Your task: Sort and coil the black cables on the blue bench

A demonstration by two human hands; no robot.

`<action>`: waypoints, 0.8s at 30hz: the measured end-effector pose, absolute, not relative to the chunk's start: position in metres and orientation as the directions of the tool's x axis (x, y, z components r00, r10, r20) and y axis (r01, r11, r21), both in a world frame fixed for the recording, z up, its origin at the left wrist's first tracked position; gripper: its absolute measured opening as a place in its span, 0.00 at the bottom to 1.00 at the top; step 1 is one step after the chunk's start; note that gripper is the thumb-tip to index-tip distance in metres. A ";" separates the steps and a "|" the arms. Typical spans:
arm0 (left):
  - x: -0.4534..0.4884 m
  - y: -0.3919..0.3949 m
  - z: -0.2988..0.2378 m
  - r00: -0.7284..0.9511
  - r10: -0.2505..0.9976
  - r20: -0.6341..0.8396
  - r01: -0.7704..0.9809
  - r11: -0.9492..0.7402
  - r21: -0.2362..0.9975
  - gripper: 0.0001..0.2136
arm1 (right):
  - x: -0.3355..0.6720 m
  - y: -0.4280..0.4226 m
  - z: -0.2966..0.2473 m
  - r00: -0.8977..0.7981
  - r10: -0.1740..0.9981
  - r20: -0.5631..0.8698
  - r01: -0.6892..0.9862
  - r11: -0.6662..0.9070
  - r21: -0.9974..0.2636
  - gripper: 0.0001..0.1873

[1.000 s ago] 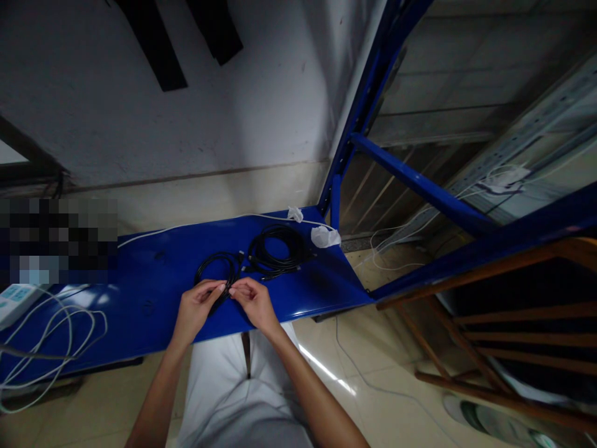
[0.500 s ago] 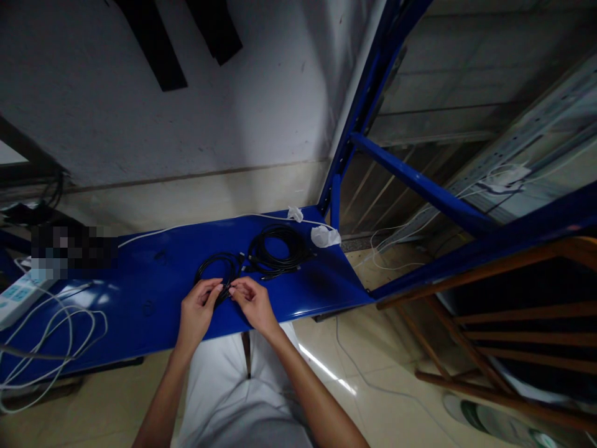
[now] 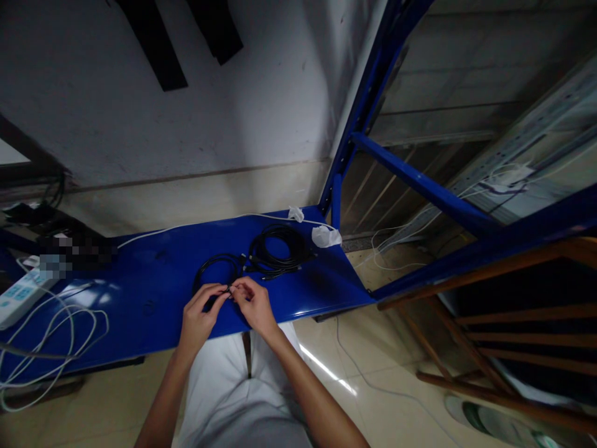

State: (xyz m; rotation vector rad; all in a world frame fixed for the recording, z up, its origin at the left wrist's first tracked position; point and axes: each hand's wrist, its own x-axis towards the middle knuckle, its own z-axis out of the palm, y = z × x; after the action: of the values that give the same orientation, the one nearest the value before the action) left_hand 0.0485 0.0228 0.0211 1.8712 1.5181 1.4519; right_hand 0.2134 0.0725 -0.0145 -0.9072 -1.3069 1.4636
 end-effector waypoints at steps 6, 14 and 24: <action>0.049 0.024 0.021 -0.127 0.872 0.472 0.500 -0.355 0.790 0.06 | 0.214 0.072 -0.014 -0.288 0.955 0.065 -0.162 0.018 -0.987 0.15; 0.043 0.028 0.006 -0.189 0.908 0.374 0.369 -0.288 0.884 0.13 | 0.214 0.072 -0.012 -0.295 0.953 0.068 -0.128 0.031 -0.991 0.14; 0.038 0.030 0.020 -0.150 0.905 0.399 0.481 -0.286 0.829 0.07 | 0.214 0.071 -0.009 -0.305 0.949 0.081 -0.095 0.055 -0.994 0.14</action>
State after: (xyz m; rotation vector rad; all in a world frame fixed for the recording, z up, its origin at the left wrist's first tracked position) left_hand 0.0376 0.0302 0.0203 1.7208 1.5602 1.4226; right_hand 0.2142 0.0709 -0.0094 -0.9292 -1.3999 1.4204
